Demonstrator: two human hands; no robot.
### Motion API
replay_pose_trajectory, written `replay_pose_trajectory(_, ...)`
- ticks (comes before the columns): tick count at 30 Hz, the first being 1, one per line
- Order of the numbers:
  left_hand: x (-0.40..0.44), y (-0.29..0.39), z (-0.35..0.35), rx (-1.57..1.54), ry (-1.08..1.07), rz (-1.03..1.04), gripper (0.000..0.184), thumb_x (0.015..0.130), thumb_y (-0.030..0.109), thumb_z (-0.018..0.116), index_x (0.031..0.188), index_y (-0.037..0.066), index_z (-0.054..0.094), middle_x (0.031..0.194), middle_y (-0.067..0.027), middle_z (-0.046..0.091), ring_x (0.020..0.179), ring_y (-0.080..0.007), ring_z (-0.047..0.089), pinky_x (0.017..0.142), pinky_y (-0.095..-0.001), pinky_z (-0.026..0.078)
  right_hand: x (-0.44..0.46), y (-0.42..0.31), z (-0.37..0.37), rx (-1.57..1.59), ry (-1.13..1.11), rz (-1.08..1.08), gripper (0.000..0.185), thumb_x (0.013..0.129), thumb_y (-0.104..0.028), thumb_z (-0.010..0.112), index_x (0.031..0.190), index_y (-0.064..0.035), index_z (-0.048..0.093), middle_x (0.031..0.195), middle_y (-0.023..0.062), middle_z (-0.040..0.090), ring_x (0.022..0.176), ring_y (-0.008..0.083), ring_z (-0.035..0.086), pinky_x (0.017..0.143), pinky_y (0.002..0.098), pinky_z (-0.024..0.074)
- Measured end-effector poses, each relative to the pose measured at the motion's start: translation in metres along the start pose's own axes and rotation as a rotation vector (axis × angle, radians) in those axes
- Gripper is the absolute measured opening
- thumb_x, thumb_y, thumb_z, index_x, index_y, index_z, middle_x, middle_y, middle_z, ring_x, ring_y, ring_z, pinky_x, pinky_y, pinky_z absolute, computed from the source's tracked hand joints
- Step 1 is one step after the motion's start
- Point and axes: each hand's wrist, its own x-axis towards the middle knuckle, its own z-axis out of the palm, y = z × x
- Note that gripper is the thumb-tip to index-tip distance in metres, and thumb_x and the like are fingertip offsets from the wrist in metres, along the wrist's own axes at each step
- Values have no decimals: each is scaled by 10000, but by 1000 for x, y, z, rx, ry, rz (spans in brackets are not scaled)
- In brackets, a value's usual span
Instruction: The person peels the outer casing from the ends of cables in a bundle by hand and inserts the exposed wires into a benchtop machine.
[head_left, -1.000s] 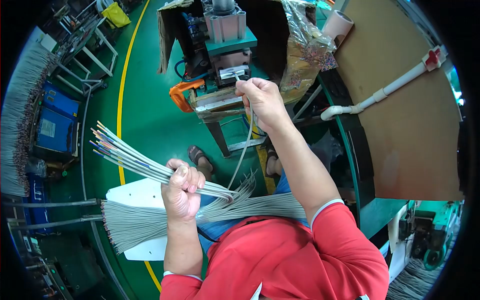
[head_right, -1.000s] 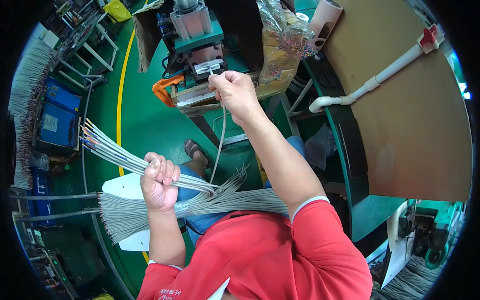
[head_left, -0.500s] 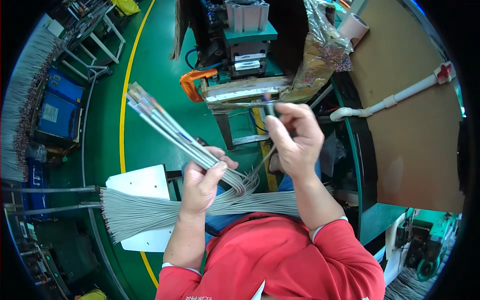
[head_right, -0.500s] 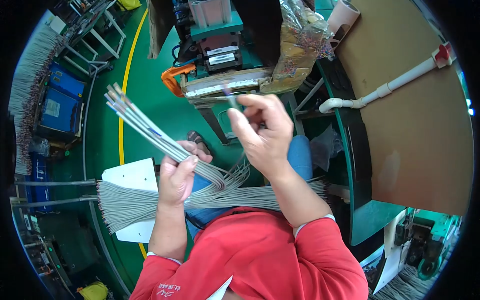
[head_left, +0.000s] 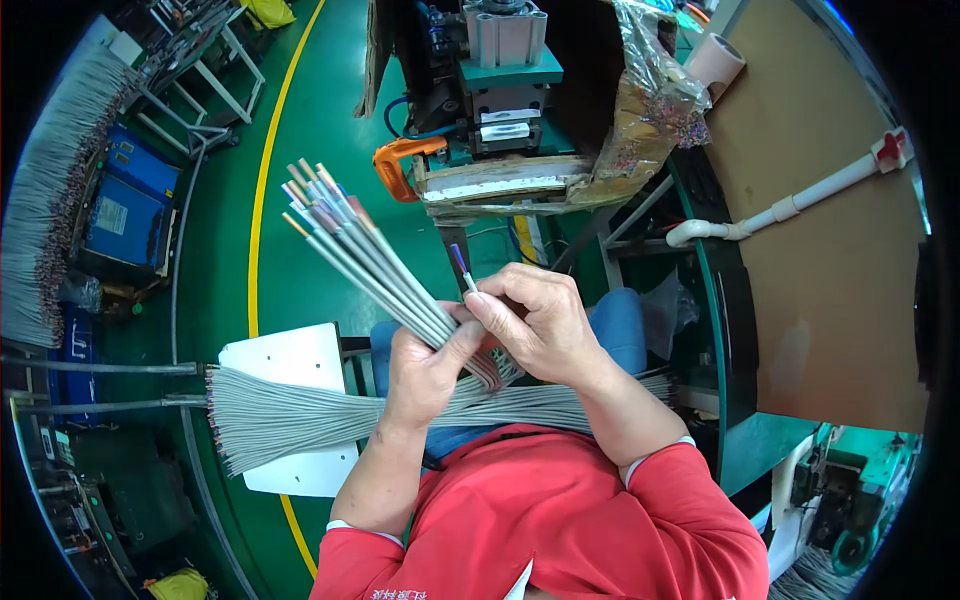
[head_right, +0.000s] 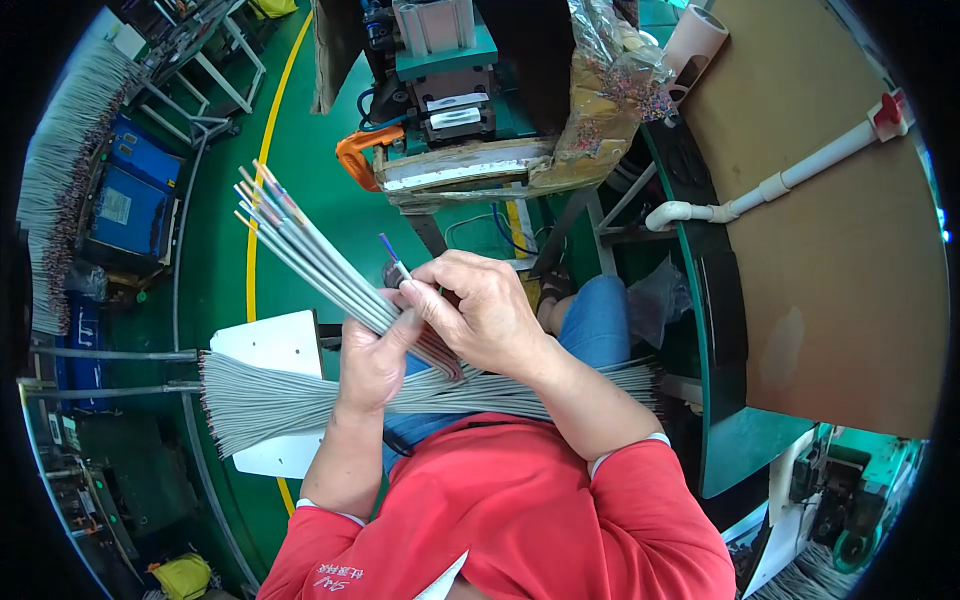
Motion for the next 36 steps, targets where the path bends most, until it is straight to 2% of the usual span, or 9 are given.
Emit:
replay_pose_trajectory(5, 0, 0, -12, -286, 96, -24, 171, 969, 159, 616, 1029, -1, 626, 693, 10, 551, 613, -82, 530, 592, -260, 469, -11, -7, -1, 7, -14, 159, 126, 868, -104, 724, 839, 6, 669, 636, 81, 622, 539, 115, 581, 494, 264, 439)
replay_pose_trajectory(8, 1, 6, -16, -352, 51, -58, 201, 972, 162, 606, 1089, -1, 618, 667, 20, 500, 594, -85, 495, 589, -257, 453, -14, -10, -1, -29, -95, 211, 181, 866, -151, 712, 786, -7, 635, 606, 114, 622, 534, 229, 629, 516, 320, 483)
replay_pose_trajectory(14, -4, 11, -15, -396, -1, -88, 288, 965, 149, 603, 1209, -4, 587, 666, 37, 463, 580, -62, 453, 552, -243, 408, -18, -9, 1, -59, -124, 249, 217, 859, -159, 717, 755, 0, 612, 598, 113, 617, 517, 214, 622, 505, 320, 474)
replay_pose_trajectory(18, -13, 10, -10, -7, -200, 31, 342, 941, 190, 613, 1210, -18, 581, 613, 58, 406, 552, -49, 400, 532, -238, 373, -17, -12, 0, -30, -142, 305, 217, 856, -155, 715, 748, 1, 612, 599, 117, 615, 510, 213, 617, 503, 328, 471)
replay_pose_trajectory(22, -9, 11, -4, -103, 35, 148, 310, 936, 136, 633, 1192, -35, 598, 646, 39, 476, 563, -46, 437, 522, -230, 380, -16, -12, 1, 38, -177, 279, 200, 867, -142, 712, 762, 4, 624, 598, 105, 605, 514, 178, 591, 494, 312, 452)
replay_pose_trajectory(25, 6, 20, -13, -115, 95, -140, 353, 925, 221, 649, 1146, -48, 592, 594, 60, 403, 520, -46, 386, 501, -236, 345, -18, -11, 4, 73, -197, 201, 194, 877, -129, 720, 768, 4, 630, 570, 70, 577, 501, 105, 535, 469, 271, 413)
replay_pose_trajectory(29, 10, 20, -11, -214, 168, -140, 241, 910, 170, 681, 1051, -17, 624, 592, 37, 458, 507, -61, 418, 509, -236, 369, -17, -8, 6, 65, -202, 87, 191, 914, -141, 686, 806, 12, 650, 607, 73, 599, 537, 107, 557, 491, 272, 430)
replay_pose_trajectory(32, 17, 24, -21, -343, 180, -165, 232, 906, 173, 685, 1029, -12, 621, 588, 38, 451, 501, -64, 414, 505, -242, 365, -18, -11, 1, 88, -260, 254, 180, 920, -154, 647, 834, 3, 661, 695, 150, 635, 612, 281, 631, 573, 356, 487)
replay_pose_trajectory(36, 13, 22, -21, -339, 106, -185, 228, 903, 175, 687, 1025, -4, 617, 599, 35, 457, 505, -65, 414, 507, -250, 368, -18, -6, 3, 109, -277, 230, 178, 927, -150, 638, 842, 4, 659, 691, 151, 631, 608, 285, 628, 569, 357, 486)
